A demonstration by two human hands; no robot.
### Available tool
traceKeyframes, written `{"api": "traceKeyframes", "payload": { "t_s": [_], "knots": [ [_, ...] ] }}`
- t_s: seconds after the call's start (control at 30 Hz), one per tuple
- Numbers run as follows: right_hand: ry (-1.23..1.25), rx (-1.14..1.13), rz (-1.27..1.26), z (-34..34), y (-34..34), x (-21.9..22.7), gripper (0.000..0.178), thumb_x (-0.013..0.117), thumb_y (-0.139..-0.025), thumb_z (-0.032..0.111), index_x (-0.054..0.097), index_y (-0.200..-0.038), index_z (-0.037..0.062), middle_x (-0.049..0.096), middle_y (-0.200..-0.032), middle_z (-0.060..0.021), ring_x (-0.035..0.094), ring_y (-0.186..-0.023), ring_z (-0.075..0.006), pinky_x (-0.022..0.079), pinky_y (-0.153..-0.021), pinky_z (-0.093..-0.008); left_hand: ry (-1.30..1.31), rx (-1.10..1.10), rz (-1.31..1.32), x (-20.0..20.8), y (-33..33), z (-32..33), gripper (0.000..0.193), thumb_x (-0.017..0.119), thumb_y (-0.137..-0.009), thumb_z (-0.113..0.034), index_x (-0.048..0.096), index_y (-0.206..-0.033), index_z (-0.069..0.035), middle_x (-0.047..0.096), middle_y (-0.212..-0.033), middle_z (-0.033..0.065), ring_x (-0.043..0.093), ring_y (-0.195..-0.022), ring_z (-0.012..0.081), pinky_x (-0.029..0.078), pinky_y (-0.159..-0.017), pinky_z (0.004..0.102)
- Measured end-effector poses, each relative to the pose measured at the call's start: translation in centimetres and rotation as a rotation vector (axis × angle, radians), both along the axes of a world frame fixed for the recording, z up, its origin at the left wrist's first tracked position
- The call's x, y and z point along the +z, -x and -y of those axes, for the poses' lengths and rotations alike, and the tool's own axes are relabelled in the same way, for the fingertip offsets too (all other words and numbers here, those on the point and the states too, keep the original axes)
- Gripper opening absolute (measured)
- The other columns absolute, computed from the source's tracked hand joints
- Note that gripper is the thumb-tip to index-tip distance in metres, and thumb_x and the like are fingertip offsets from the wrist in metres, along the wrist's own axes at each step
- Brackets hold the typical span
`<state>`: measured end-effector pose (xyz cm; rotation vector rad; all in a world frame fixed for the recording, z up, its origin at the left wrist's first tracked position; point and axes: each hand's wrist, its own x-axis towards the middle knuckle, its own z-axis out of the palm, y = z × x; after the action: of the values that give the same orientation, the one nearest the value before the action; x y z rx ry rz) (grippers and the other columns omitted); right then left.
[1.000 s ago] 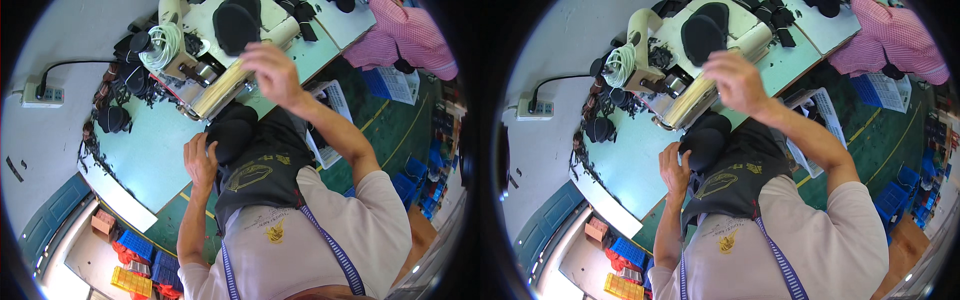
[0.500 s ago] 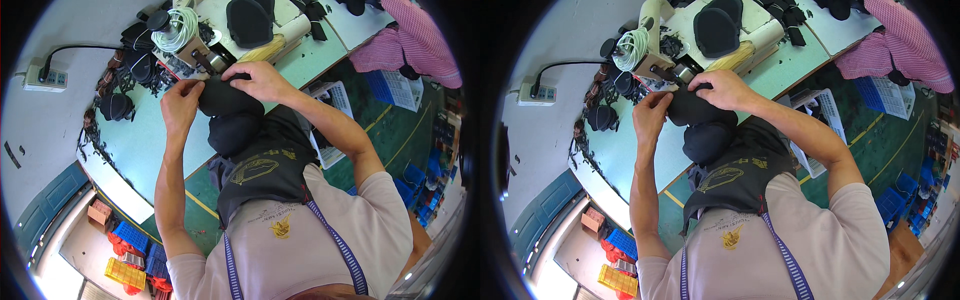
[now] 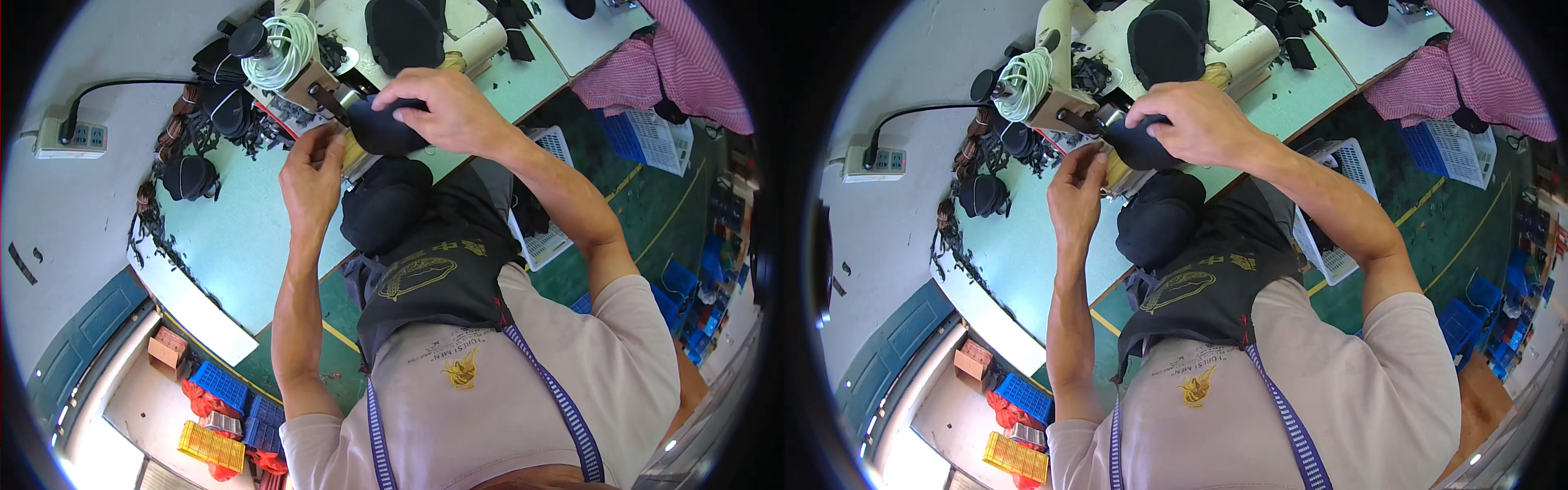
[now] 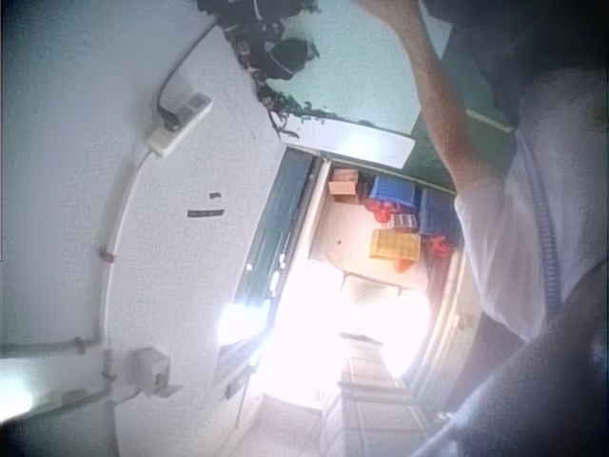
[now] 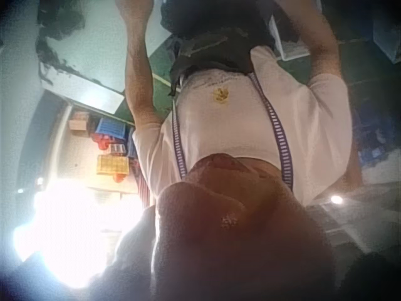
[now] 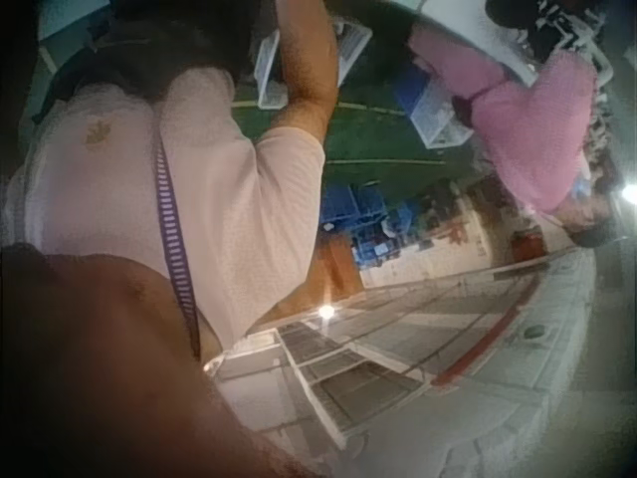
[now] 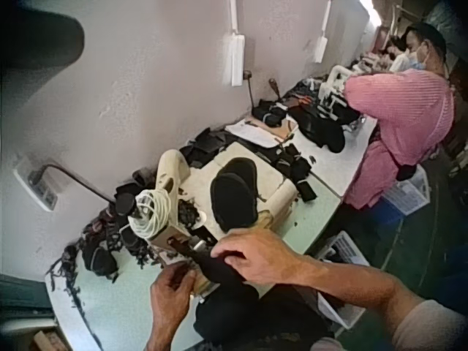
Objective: Stitching and assembly of shoe components using an industrial sewing machine.
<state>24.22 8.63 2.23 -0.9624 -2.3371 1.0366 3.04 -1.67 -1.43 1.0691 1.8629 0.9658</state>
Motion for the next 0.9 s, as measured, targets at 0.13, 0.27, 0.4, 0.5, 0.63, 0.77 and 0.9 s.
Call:
{"api": "traceKeyframes", "payload": {
  "t_s": [0.13,0.27,0.4,0.5,0.63,0.77,0.9],
  "knots": [
    [0.545,-0.012,-0.283,2.8,-0.8,-1.1,0.024,0.066,-0.091,0.0,0.069,-0.115,0.0006,0.07,-0.107,-0.004,0.064,-0.099,-0.0105,0.052,-0.088,-0.0274,0.014,-0.132,0.282,0.6,0.6,0.7,0.025,0.071,-0.094,-0.019,0.071,-0.11,0.0,0.073,-0.091,0.0081,0.066,-0.078,0.0138,0.053,-0.071,0.0286],
    [0.761,-0.123,-0.199,4.3,1.2,-3.6,0.026,0.066,-0.093,0.004,0.069,-0.119,0.001,0.071,-0.108,-0.0055,0.065,-0.099,-0.0121,0.052,-0.089,-0.0275,0.165,-0.076,0.147,1.0,1.9,-0.3,0.024,0.072,-0.091,-0.018,0.072,-0.108,-0.001,0.074,-0.087,0.0087,0.067,-0.075,0.0142,0.053,-0.071,0.0289],
    [0.693,-0.188,-0.233,4.5,2.8,-4.9,0.026,0.064,-0.095,0.007,0.069,-0.12,0.0024,0.072,-0.108,-0.0071,0.066,-0.099,-0.013,0.052,-0.089,-0.0282,0.146,-0.051,-0.158,0.4,2.6,-2.1,0.024,0.075,-0.085,-0.021,0.074,-0.102,-0.004,0.075,-0.083,0.009,0.07,-0.075,0.0174,0.053,-0.071,0.0316],
    [0.533,-0.283,-0.161,3.7,2.5,-4.1,0.025,0.065,-0.091,0.01,0.071,-0.115,0.0026,0.074,-0.107,-0.0138,0.071,-0.096,-0.0237,0.054,-0.086,-0.034,0.048,-0.04,-0.177,0.2,0.8,-3.1,0.022,0.074,-0.086,-0.019,0.073,-0.101,-0.002,0.075,-0.083,0.0091,0.071,-0.075,0.0176,0.053,-0.07,0.0298],
    [0.087,-0.284,-0.122,3.4,0.7,-3.5,0.025,0.061,-0.095,0.004,0.067,-0.12,0.0029,0.071,-0.112,-0.0066,0.067,-0.095,-0.0112,0.053,-0.085,-0.0275,0.045,0.057,0.19,0.8,-0.1,-2.3,0.021,0.071,-0.092,-0.016,0.072,-0.101,0.003,0.074,-0.084,0.0099,0.069,-0.074,0.0136,0.054,-0.068,0.027],
    [0.63,-0.26,-0.331,5.0,0.4,-2.2,0.036,0.063,-0.091,-0.005,0.061,-0.126,0.0025,0.067,-0.111,-0.0023,0.066,-0.093,-0.006,0.055,-0.077,-0.022,0.105,-0.03,0.237,1.8,0.2,-0.6,0.024,0.072,-0.093,-0.017,0.073,-0.106,0.003,0.073,-0.085,0.0084,0.067,-0.074,0.013,0.053,-0.067,0.0273],
    [0.877,-0.247,-0.505,6.3,2.0,-3.0,0.036,0.067,-0.091,-0.003,0.061,-0.126,0.0015,0.068,-0.106,-0.0053,0.068,-0.092,-0.0103,0.059,-0.079,-0.0255,0.183,-0.058,0.317,1.3,1.8,-0.7,0.027,0.075,-0.09,-0.02,0.075,-0.106,0.001,0.073,-0.083,0.0075,0.066,-0.072,0.0132,0.053,-0.068,0.0278]
  ]
}}
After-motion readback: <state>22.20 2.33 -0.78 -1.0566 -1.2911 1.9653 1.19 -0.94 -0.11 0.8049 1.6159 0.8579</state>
